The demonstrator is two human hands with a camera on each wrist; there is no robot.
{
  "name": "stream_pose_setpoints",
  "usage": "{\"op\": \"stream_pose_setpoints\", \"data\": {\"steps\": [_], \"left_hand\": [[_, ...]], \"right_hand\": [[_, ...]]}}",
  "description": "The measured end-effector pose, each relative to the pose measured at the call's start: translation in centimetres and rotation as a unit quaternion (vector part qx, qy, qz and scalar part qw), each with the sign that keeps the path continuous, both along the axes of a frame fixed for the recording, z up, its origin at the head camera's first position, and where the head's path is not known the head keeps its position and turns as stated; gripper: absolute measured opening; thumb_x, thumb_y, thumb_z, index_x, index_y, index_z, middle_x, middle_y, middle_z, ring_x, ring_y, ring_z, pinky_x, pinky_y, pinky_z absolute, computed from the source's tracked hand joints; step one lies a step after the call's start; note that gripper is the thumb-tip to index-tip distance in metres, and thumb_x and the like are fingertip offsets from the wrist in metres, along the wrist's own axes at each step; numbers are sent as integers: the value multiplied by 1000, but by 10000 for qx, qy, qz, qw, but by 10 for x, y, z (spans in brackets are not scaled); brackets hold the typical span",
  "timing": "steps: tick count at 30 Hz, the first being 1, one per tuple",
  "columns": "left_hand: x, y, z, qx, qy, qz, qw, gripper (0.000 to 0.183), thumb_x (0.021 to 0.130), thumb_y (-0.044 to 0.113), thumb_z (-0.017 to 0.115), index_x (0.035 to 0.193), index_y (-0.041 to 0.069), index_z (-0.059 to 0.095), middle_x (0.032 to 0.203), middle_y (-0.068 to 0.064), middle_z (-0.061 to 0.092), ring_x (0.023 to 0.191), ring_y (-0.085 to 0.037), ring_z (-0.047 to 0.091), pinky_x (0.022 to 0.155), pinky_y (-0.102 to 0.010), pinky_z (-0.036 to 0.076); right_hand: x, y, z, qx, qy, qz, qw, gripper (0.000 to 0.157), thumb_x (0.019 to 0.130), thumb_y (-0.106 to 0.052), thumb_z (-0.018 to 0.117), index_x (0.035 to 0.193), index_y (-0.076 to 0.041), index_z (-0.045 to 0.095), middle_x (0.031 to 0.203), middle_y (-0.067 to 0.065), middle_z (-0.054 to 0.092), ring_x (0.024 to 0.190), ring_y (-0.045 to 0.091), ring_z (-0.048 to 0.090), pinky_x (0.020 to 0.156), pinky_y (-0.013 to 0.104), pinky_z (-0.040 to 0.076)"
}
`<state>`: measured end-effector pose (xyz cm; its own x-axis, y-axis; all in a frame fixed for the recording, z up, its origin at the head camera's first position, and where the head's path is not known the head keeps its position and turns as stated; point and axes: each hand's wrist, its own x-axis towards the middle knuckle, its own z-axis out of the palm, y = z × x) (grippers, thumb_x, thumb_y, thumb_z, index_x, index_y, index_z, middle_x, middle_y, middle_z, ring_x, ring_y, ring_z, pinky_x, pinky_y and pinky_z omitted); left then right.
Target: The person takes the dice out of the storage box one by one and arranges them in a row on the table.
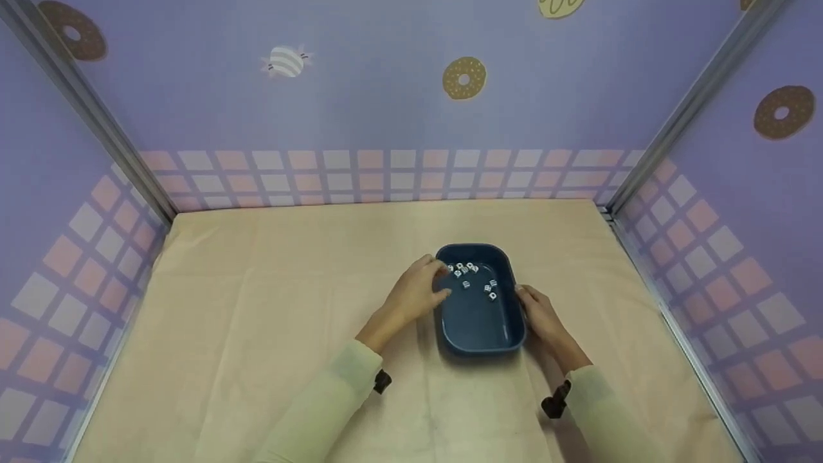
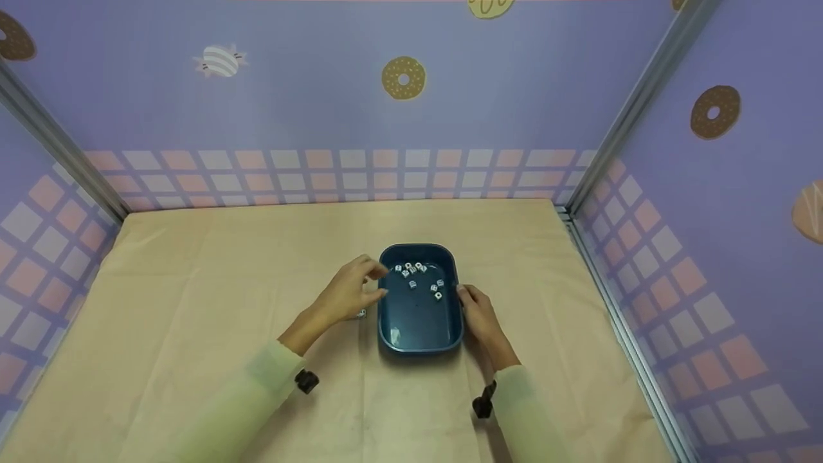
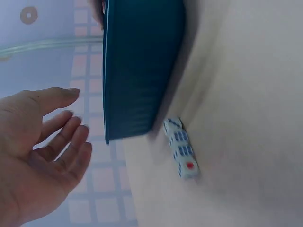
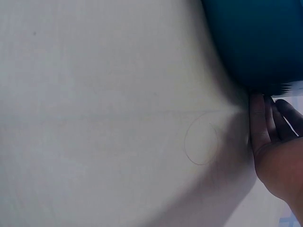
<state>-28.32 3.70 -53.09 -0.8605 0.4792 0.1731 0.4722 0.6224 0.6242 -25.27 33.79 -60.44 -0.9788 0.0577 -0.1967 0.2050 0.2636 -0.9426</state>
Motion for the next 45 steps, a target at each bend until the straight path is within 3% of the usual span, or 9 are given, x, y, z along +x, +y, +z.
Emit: {"op": "stream_pose_setpoints", "data": {"steps": [6,12,17,21,25,31,40,45], "left_hand": [[-17,37,-6,-138,50,-241,9996,35,99,18,78,132,8,69,123,-4,64,116,-19,65,101,-28,53],[-43,56,-17,-953,-42,-498,9942,39,99,18,78,136,10,68,125,-3,64,116,-18,64,101,-32,54],[-58,60,-19,-1762,27,-749,9815,42,99,20,77,139,11,66,128,-3,65,121,-21,62,103,-38,53],[-60,63,-26,-2292,197,-788,9700,46,101,23,73,145,12,63,135,-6,64,128,-24,61,109,-41,50],[-59,66,-33,-2661,469,-692,9603,42,101,26,74,141,14,68,134,-5,64,124,-24,62,108,-41,49],[-58,70,-40,-2834,674,-583,9548,29,101,25,73,127,14,75,124,-3,68,114,-23,64,100,-39,50],[-58,77,-44,-3128,682,-383,9466,12,98,25,75,105,16,79,107,0,74,96,-21,66,90,-39,51],[-59,79,-47,-3195,788,-303,9438,15,101,26,70,98,14,78,98,-1,76,89,-20,67,86,-39,52]], "right_hand": [[0,1,-1,-108,-22,55,9999,57,116,-39,38,153,3,49,153,25,52,144,38,47,125,52,30],[-3,3,-4,-84,-57,22,9999,58,116,-41,39,152,3,50,153,24,52,146,37,45,126,52,27],[-3,2,-3,-123,-144,10,9998,57,115,-40,41,152,3,50,155,23,51,148,36,43,127,51,25],[-3,1,-2,-179,-136,26,9997,57,115,-39,41,151,3,51,155,24,51,148,37,43,127,51,26],[-3,1,-2,-97,-80,20,9999,58,115,-41,41,151,4,52,154,24,52,148,38,44,126,52,27],[-3,1,-3,9,-154,-36,9999,60,115,-43,41,151,3,51,154,24,52,147,39,45,126,54,27],[-3,3,-5,-33,-66,80,9999,57,116,-40,39,152,2,50,156,23,50,151,39,40,127,52,26],[-3,2,-5,-42,-112,48,9999,59,115,-42,39,153,2,49,156,23,50,151,39,41,127,52,27]]}}
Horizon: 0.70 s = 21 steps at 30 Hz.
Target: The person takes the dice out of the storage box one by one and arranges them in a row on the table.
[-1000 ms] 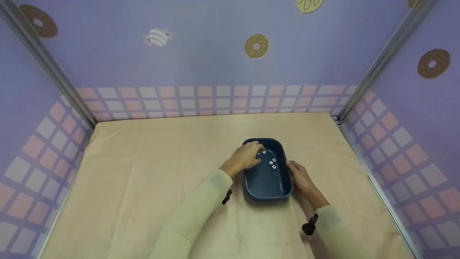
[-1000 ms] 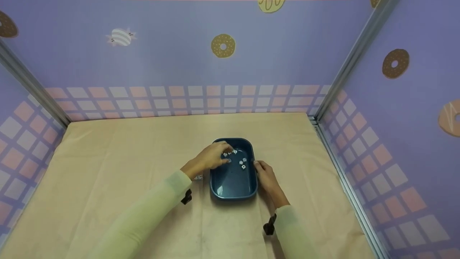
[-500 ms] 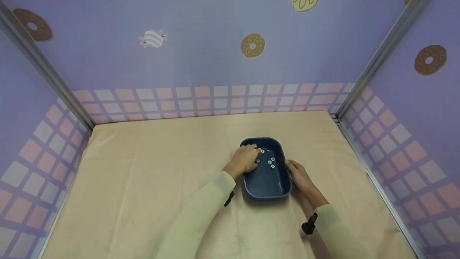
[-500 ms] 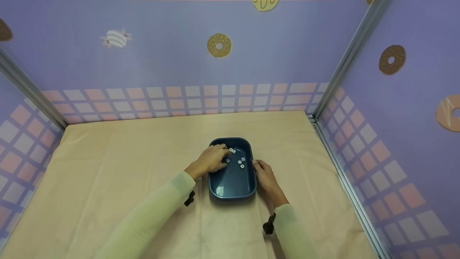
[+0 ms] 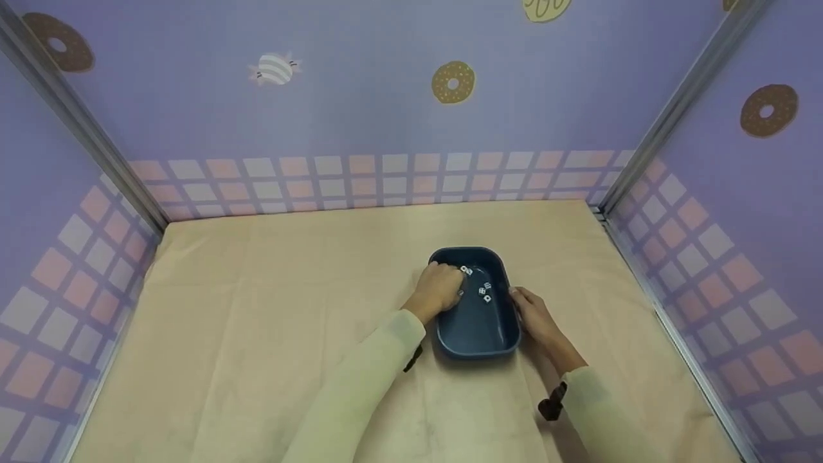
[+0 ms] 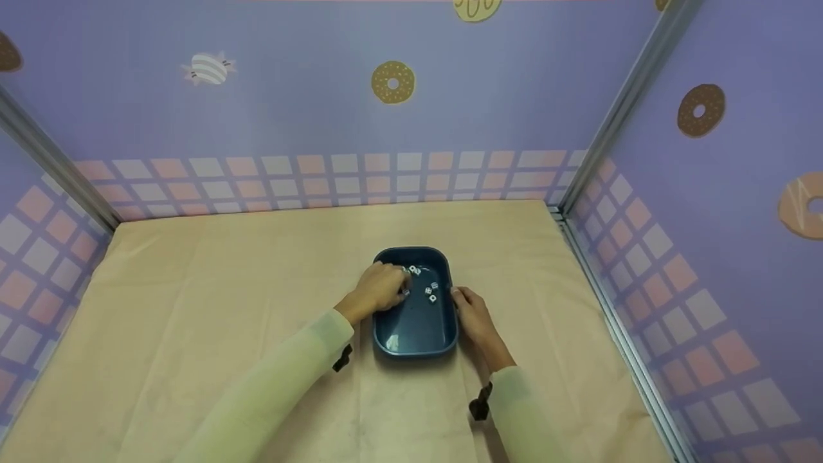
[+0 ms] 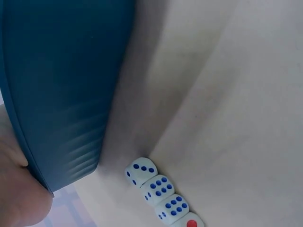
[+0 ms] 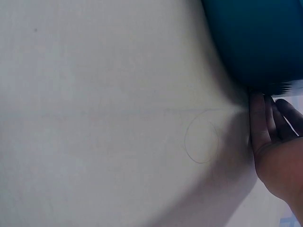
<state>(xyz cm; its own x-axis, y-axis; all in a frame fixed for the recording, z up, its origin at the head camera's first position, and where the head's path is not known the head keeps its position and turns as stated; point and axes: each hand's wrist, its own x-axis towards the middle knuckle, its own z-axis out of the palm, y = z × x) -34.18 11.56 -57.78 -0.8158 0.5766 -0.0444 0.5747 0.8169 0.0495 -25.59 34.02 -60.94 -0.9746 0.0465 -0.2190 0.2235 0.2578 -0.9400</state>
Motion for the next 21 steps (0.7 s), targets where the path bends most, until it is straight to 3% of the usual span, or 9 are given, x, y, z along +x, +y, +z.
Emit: {"op": "stream_pose_setpoints", "data": {"steps": [5,9,15,21], "left_hand": [[2,-3,-2,58,134,-73,9999,19,103,30,68,103,14,78,100,-2,76,92,-21,69,85,-39,53],[1,-9,3,809,-42,-261,9964,19,104,30,69,113,16,77,109,-2,73,100,-20,67,90,-37,54],[1,-27,26,2167,-484,-527,9736,19,105,27,70,116,12,75,111,-2,69,104,-18,64,92,-31,55],[5,-67,44,2875,-672,-591,9536,18,104,23,72,112,8,74,106,-4,69,100,-21,68,87,-29,56]], "right_hand": [[2,-2,0,-45,-13,-42,10000,57,116,-39,39,151,3,51,155,24,51,149,38,43,127,52,27],[3,-3,1,-94,10,-85,9999,57,115,-40,41,151,3,51,154,23,52,146,37,46,125,52,29],[2,-3,0,-114,34,-41,9999,56,116,-39,40,151,4,51,154,24,53,145,37,47,124,52,31],[1,1,1,79,6,38,10000,58,116,-41,39,153,1,50,156,22,50,150,38,42,127,52,27]]}}
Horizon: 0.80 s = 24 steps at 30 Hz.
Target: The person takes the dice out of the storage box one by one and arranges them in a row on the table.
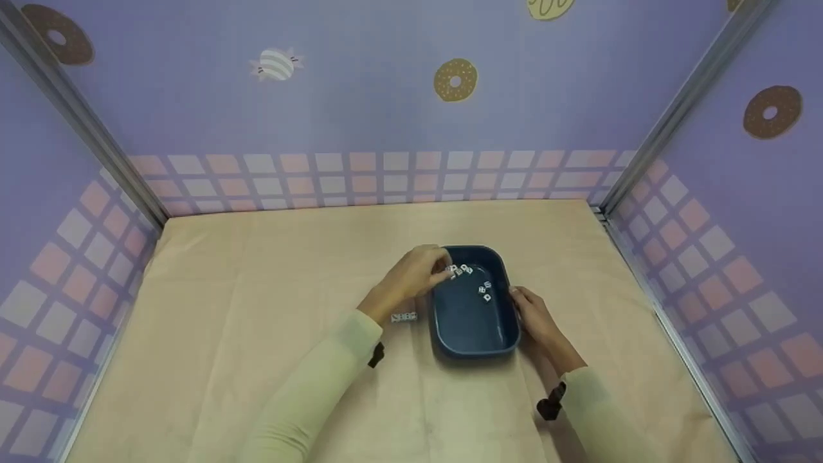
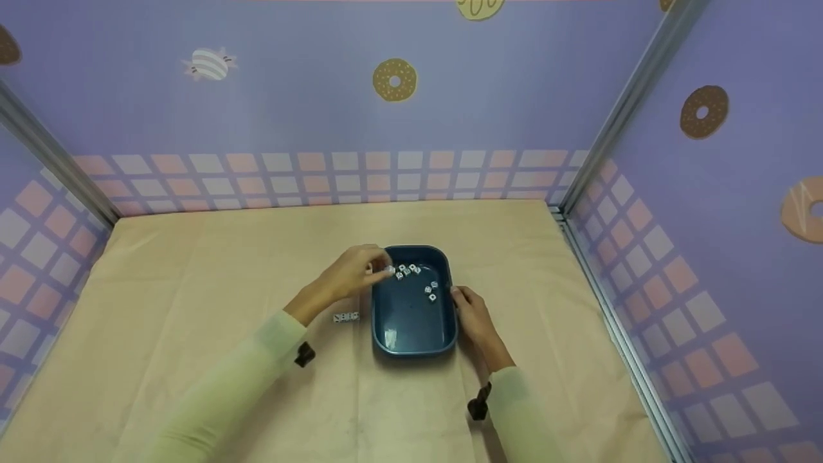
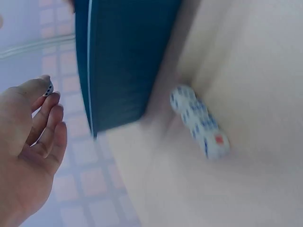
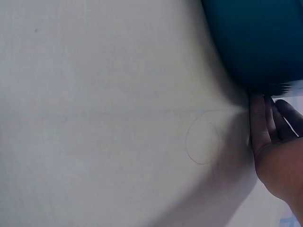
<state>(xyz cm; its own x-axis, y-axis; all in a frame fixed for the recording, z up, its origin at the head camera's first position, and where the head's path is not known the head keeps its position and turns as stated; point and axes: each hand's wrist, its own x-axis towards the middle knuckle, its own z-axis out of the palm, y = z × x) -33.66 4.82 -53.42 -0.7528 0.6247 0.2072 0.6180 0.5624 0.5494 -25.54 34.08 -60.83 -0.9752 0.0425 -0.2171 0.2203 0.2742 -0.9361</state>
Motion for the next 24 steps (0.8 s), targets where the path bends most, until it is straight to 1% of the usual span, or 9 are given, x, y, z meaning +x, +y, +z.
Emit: {"op": "stream_pose_setpoints", "data": {"steps": [3,5,9,13,16,19,24], "left_hand": [[5,-26,-3,38,-172,87,9998,17,104,22,72,111,7,74,105,-3,69,98,-20,67,86,-29,56],[8,-42,-10,-31,-267,165,9995,15,103,20,73,110,7,74,104,-5,69,96,-19,66,86,-31,56],[15,-71,-24,-323,-489,382,9975,13,101,18,75,107,7,75,102,-6,70,92,-18,65,84,-33,56],[29,-92,-36,-575,-628,600,9946,10,100,18,76,104,9,76,100,-5,68,89,-16,62,81,-35,55],[40,-102,-40,-738,-692,711,9923,10,99,17,78,103,8,76,98,-2,67,87,-15,60,81,-34,54],[49,-106,-44,-885,-663,742,9911,10,98,17,78,102,8,76,95,0,66,85,-14,60,79,-35,55],[56,-106,-52,-1095,-428,738,9903,11,97,20,79,100,10,77,92,3,64,81,-12,58,76,-35,55]], "right_hand": [[1,0,1,22,-35,-4,10000,60,115,-44,40,154,0,48,157,22,50,149,38,42,127,52,27],[1,1,2,21,-10,-37,10000,60,115,-43,40,155,1,48,157,23,50,149,38,43,127,52,27],[-1,3,3,-19,73,-71,9999,58,116,-40,39,153,3,48,155,24,51,148,37,44,126,51,27],[-2,2,5,48,125,-90,9999,55,116,-37,39,151,4,51,153,24,53,146,37,46,125,51,29],[-2,1,4,104,154,-106,9998,55,116,-37,39,149,4,52,151,25,54,142,37,48,124,52,31],[-1,0,3,112,193,-122,9997,56,116,-39,40,148,5,54,149,25,56,140,37,50,123,51,32],[1,-2,0,108,154,-121,9997,56,116,-39,41,148,4,54,150,25,55,141,37,49,124,51,31]]}}
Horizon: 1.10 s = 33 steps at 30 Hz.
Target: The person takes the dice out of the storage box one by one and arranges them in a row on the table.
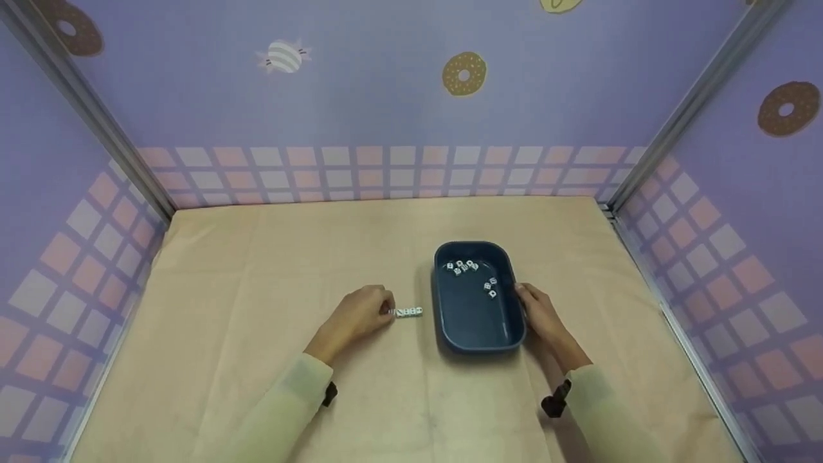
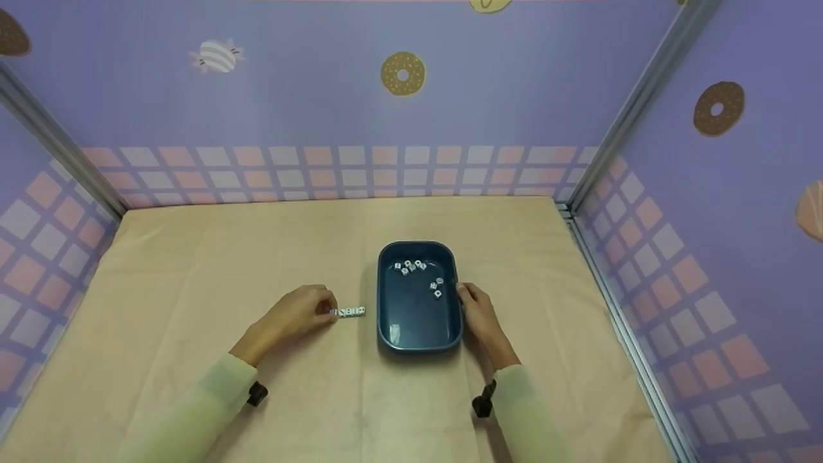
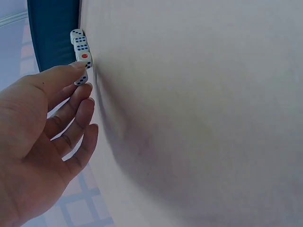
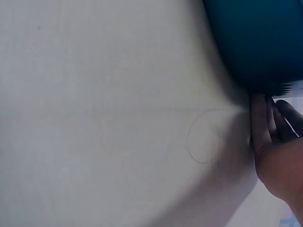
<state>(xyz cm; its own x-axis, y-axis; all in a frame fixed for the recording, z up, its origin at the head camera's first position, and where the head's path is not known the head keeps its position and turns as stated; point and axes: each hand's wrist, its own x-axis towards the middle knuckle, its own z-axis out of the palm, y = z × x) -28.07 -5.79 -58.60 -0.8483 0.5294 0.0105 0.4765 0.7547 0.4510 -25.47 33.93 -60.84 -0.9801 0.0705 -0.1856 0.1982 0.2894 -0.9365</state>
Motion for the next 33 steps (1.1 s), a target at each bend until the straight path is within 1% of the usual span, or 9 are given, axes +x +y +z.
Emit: {"op": "stream_pose_setpoints", "data": {"steps": [3,7,15,19,21,24,26,30,33], "left_hand": [[1,2,-3,-70,153,-16,9999,14,97,23,81,101,11,77,92,4,64,81,-12,58,75,-34,54],[2,2,-7,-57,239,-51,9997,15,95,22,82,103,10,77,93,3,64,83,-13,58,77,-33,54],[1,3,-12,45,255,-16,9997,14,95,21,82,102,10,78,93,3,64,85,-14,58,77,-33,54],[-1,3,-12,87,216,-1,9997,14,95,23,82,101,11,78,94,2,63,85,-15,57,77,-35,54],[-2,3,-10,96,183,36,9998,17,95,25,82,103,11,78,96,1,64,87,-15,58,78,-35,55],[-4,6,-4,227,102,92,9996,25,95,29,82,110,9,77,102,0,65,93,-17,59,82,-37,55],[-6,10,3,408,24,113,9991,30,96,29,82,116,7,76,108,-3,66,101,-20,61,88,-39,56],[-11,26,23,896,-22,-50,9960,36,96,25,81,122,1,72,116,-7,66,111,-26,62,97,-42,54],[-13,43,37,1117,50,-225,9935,36,97,23,80,124,0,70,117,-9,65,112,-27,63,100,-41,54]], "right_hand": [[0,0,-1,-19,-51,42,10000,57,116,-41,40,150,3,53,151,24,54,143,36,48,124,51,30],[1,0,-3,-87,-71,90,9999,60,115,-44,40,152,2,51,152,23,53,143,37,48,125,51,30],[0,-1,-2,-67,-77,34,9999,58,115,-42,40,151,2,51,152,23,53,143,36,48,125,52,30],[-1,-1,0,5,-50,-1,10000,58,115,-41,40,152,3,51,153,24,52,144,37,47,125,52,29],[-1,-1,1,11,-19,11,10000,58,116,-40,40,152,4,50,154,25,52,146,38,46,126,53,28],[-2,0,1,-3,-11,-7,10000,57,116,-39,40,152,4,50,154,26,52,146,38,46,126,52,27],[-3,0,1,9,-17,-15,10000,56,116,-38,40,151,4,51,154,25,52,146,38,45,126,52,27],[-3,0,1,33,-83,-18,10000,56,116,-39,40,151,2,52,154,23,52,146,37,46,126,52,28],[-1,0,0,-28,-143,10,9999,56,116,-40,40,151,2,52,154,23,53,145,37,47,125,52,30]]}}
